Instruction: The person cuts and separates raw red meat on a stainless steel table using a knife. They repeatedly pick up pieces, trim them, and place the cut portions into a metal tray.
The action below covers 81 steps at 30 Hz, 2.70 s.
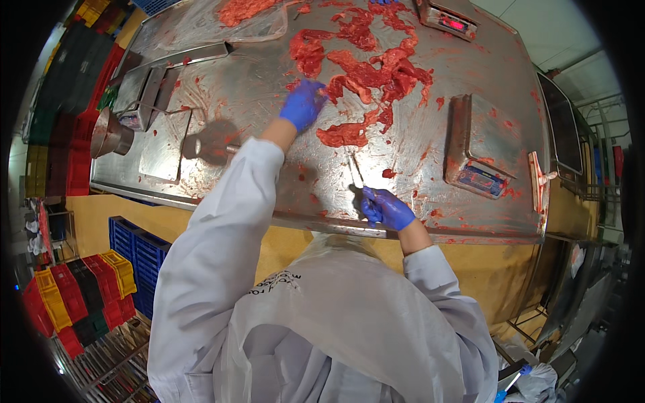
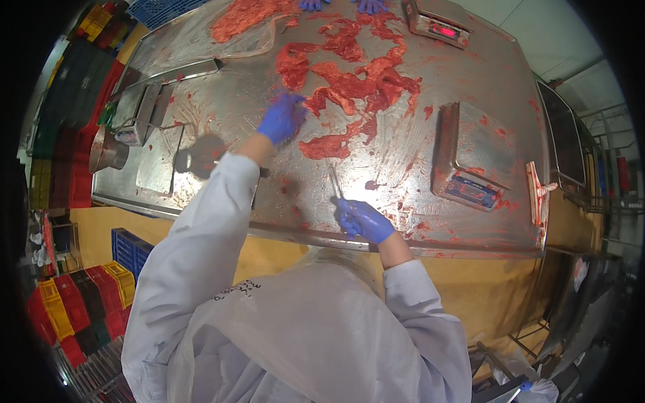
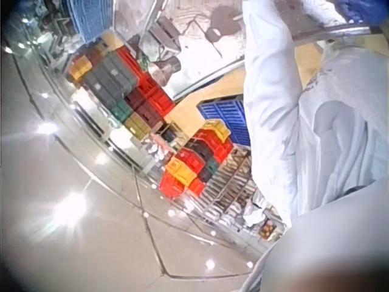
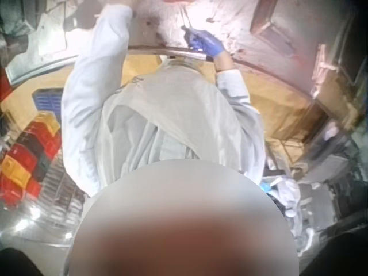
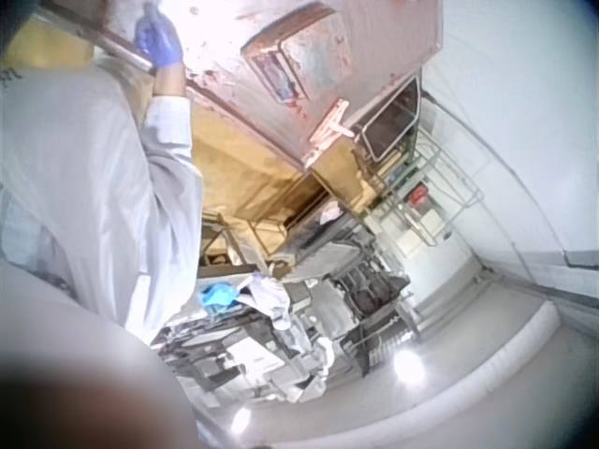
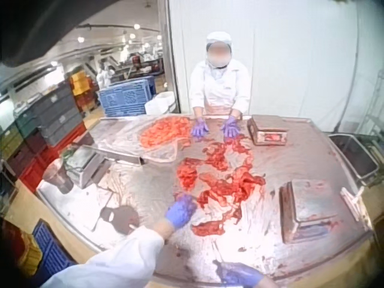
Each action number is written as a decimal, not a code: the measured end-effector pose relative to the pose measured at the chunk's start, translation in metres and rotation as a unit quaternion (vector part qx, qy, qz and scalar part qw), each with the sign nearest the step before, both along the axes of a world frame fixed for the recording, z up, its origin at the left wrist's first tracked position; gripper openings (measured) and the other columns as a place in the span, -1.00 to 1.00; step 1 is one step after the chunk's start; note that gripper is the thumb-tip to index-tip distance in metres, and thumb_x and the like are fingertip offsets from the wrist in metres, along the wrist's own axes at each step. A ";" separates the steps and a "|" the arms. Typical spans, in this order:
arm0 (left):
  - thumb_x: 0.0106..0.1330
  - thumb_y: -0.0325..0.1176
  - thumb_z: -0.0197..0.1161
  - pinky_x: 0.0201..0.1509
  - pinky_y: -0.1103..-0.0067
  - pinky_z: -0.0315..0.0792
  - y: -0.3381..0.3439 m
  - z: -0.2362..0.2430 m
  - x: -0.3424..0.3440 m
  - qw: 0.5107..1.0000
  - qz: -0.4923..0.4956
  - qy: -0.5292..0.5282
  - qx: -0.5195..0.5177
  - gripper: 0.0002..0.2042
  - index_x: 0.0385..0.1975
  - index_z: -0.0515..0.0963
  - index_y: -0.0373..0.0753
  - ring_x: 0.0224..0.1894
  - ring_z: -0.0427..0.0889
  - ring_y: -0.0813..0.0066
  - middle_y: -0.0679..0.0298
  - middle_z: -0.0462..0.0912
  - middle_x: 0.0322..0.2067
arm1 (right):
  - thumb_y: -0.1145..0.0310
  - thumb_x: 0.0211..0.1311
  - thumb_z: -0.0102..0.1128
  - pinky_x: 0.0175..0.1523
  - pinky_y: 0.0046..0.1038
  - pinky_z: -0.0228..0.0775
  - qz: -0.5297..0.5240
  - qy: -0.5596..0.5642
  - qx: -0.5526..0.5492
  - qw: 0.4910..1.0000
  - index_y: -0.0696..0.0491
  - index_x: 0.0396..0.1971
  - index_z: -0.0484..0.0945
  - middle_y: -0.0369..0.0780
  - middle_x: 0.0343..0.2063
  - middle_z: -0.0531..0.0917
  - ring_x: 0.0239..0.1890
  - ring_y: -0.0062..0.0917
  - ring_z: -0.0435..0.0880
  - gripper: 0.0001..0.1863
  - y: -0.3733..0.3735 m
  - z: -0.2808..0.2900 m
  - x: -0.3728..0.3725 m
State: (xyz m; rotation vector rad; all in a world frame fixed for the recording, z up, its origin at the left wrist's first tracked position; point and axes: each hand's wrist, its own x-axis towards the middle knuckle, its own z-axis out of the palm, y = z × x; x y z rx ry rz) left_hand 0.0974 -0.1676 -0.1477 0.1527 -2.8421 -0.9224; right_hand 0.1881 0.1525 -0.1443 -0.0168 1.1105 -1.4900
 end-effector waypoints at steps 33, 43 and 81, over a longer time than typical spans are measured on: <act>0.19 -0.31 0.17 0.03 0.33 0.42 0.113 -0.020 0.005 0.995 -0.087 0.034 0.016 -0.70 -0.07 0.52 -0.19 -0.03 0.52 0.12 0.09 0.51 -0.10 | -0.10 0.27 0.07 -0.53 -0.40 0.35 -0.194 0.134 0.149 0.960 0.04 -0.59 0.41 -0.27 -0.71 0.41 -0.70 -0.52 0.38 -0.52 0.099 0.003 -0.012; 0.25 -0.38 0.03 -0.02 0.28 0.47 0.111 -0.050 -0.138 0.982 -0.031 -0.034 -0.183 -0.76 -0.12 0.55 -0.13 -0.07 0.56 0.09 0.09 0.57 -0.14 | -0.03 0.32 0.04 -0.53 -0.44 0.33 -0.200 0.094 0.201 0.954 0.05 -0.58 0.42 -0.29 -0.73 0.40 -0.72 -0.53 0.37 -0.55 0.115 0.008 0.003; 0.27 -0.06 0.11 0.14 0.33 0.37 0.222 0.019 -0.037 0.969 -0.141 -0.198 -0.041 -0.61 -0.02 0.53 -0.17 0.07 0.50 0.09 0.03 0.52 0.01 | -0.03 0.31 0.06 -0.53 -0.46 0.31 -0.243 0.092 0.160 0.952 0.04 -0.54 0.39 -0.30 -0.70 0.40 -0.69 -0.58 0.34 -0.57 0.128 -0.001 0.006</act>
